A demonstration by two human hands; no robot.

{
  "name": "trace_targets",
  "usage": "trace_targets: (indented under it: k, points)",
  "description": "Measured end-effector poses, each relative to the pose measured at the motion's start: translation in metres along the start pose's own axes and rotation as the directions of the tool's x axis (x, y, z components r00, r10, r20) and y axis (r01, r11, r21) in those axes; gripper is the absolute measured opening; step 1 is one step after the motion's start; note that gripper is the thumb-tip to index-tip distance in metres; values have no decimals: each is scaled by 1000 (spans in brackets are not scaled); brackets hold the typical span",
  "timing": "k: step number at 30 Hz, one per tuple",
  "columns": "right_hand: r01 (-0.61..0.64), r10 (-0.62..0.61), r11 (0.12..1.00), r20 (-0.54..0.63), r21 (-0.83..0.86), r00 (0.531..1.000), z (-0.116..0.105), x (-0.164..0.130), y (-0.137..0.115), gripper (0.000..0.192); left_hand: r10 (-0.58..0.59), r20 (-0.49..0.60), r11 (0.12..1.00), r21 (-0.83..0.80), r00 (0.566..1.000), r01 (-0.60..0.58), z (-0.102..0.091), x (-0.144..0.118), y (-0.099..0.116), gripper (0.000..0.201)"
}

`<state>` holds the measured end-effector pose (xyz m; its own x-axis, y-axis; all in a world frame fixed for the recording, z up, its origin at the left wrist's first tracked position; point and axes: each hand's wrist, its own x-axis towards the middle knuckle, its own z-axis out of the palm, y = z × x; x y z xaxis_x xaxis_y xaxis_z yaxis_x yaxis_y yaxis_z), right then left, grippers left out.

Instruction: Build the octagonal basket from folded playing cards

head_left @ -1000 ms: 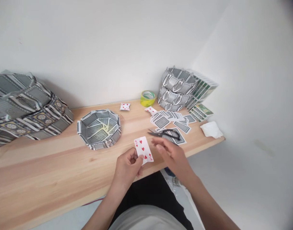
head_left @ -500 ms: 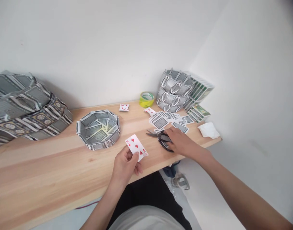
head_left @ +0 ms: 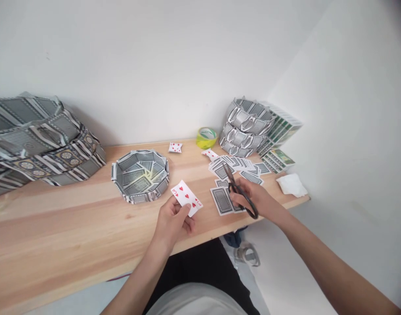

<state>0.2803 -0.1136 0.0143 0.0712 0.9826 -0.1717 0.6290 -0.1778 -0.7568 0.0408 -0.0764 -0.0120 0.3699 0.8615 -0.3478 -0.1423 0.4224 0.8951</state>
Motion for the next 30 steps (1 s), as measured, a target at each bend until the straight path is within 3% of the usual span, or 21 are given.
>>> trace_targets:
  k: [2,3,11,21,30]
  points:
    - [-78,60,989,144,126,988,8,-14,0,25,9,-11,1000,-16,1000,-9,1,0,3,27]
    - [-95,71,983,150,156,986,13,-21,-1,26,15,-15,1000,-22,1000,-16,2,0,5,27]
    - [-185,194,980,146,-73,970,25,-58,-29,27,34,0,996,-77,999,-34,13,-3,16,26]
    - [-142,125,988,222,63,967,35,-59,-34,21,55,33,996,-72,998,-52,18,-12,19,18]
    - [-105,75,983,195,151,978,39,-60,-29,21,50,54,998,-48,997,-47,22,-13,16,17]
